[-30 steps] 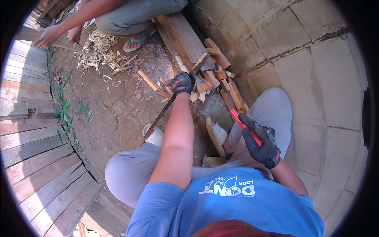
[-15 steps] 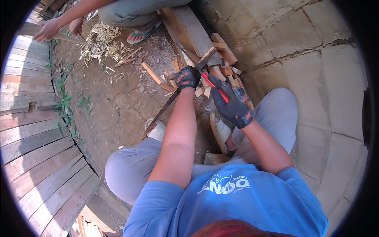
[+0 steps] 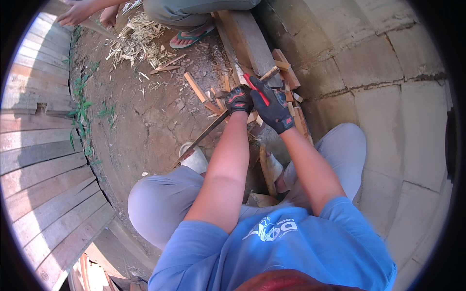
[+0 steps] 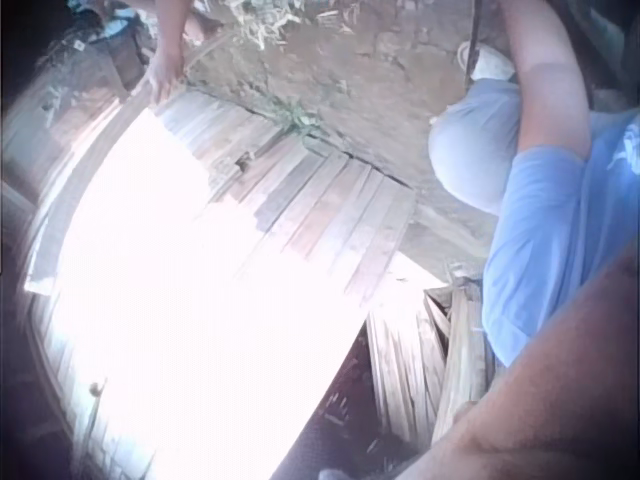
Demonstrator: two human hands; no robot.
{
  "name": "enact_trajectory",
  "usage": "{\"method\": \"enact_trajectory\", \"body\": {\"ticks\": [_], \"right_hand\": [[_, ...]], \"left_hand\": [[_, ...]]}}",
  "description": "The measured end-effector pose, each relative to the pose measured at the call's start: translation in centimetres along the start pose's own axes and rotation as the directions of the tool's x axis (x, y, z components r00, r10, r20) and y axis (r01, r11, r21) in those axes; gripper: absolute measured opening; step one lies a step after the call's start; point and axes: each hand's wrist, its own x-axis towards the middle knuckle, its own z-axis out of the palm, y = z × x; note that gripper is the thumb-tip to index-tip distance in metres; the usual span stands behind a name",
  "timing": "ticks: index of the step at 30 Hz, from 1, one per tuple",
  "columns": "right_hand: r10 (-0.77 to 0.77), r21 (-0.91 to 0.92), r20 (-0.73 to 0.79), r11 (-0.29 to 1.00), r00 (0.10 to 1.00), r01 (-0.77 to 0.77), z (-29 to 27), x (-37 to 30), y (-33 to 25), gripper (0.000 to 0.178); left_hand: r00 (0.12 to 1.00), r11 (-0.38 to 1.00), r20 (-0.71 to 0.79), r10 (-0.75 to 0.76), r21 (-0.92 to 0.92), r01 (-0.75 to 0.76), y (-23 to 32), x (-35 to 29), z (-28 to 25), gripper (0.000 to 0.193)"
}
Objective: The person sits on the ground and uses a hand saw to cut a thin wooden stick. They hold the stick with one hand and saw with the other, producing small wood shavings. Another person is visible in the background working with similar materials.
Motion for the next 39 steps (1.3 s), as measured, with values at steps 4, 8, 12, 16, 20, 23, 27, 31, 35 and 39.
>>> {"method": "enact_trajectory", "body": {"ticks": [4,8,12,16,20,23,27,31,35,39], "right_hand": [[0.009,-0.011,0.064,1.0,0.998,-0.008,-1.0,-1.5,-0.8,0.047],[0.11,-0.073,0.123,0.992,0.986,-0.102,-1.7,-1.1,-1.7,0.047],[0.13,-0.032,0.119,0.991,0.984,-0.127,-1.7,-0.8,-2.7,0.048],[0.093,-0.013,0.055,0.996,0.994,-0.092,-1.0,-0.7,-2.8,0.048],[0.159,-0.165,0.083,0.976,0.984,-0.144,-1.1,1.3,-4.0,0.044],[0.205,-0.236,0.081,0.955,0.975,-0.181,-0.6,2.1,-5.3,0.047],[0.103,-0.164,0.067,0.982,0.992,-0.09,-2.4,-1.2,-2.7,0.044],[0.189,-0.267,0.136,0.952,0.972,-0.148,-7.8,-8.2,-6.3,0.042],[0.163,-0.24,0.149,0.963,0.975,-0.124,-12.5,-12.7,-10.2,0.051],[0.473,-0.317,0.248,0.864,0.845,-0.391,-16.9,-15.0,-17.3,0.06]], "left_hand": [[0.997,0.996,0.014,-0.08,-0.034,0.081,-0.5,0.4,0.0,0.038],[0.994,0.989,0.034,-0.104,-0.1,0.107,-0.5,0.4,-0.1,0.039],[0.996,0.988,0.004,-0.092,-0.127,0.091,-0.3,0.0,-0.3,0.034],[0.996,0.99,-0.005,-0.086,-0.113,0.085,-0.1,-0.1,0.1,0.032],[0.995,0.992,-0.059,-0.081,-0.102,0.075,-0.1,-0.5,0.3,0.034],[0.995,0.989,-0.061,-0.084,-0.124,0.076,-0.6,-0.4,0.6,0.035],[0.994,0.986,0.006,-0.109,-0.128,0.109,0.1,0.3,0.5,0.034],[0.999,0.993,-0.007,-0.049,-0.112,0.048,-0.8,0.6,0.8,0.031],[0.998,0.995,-0.029,-0.058,-0.081,0.055,-1.4,0.8,1.3,0.03],[0.999,0.998,-0.02,-0.03,-0.062,0.029,-1.4,0.9,1.0,0.029]]}}
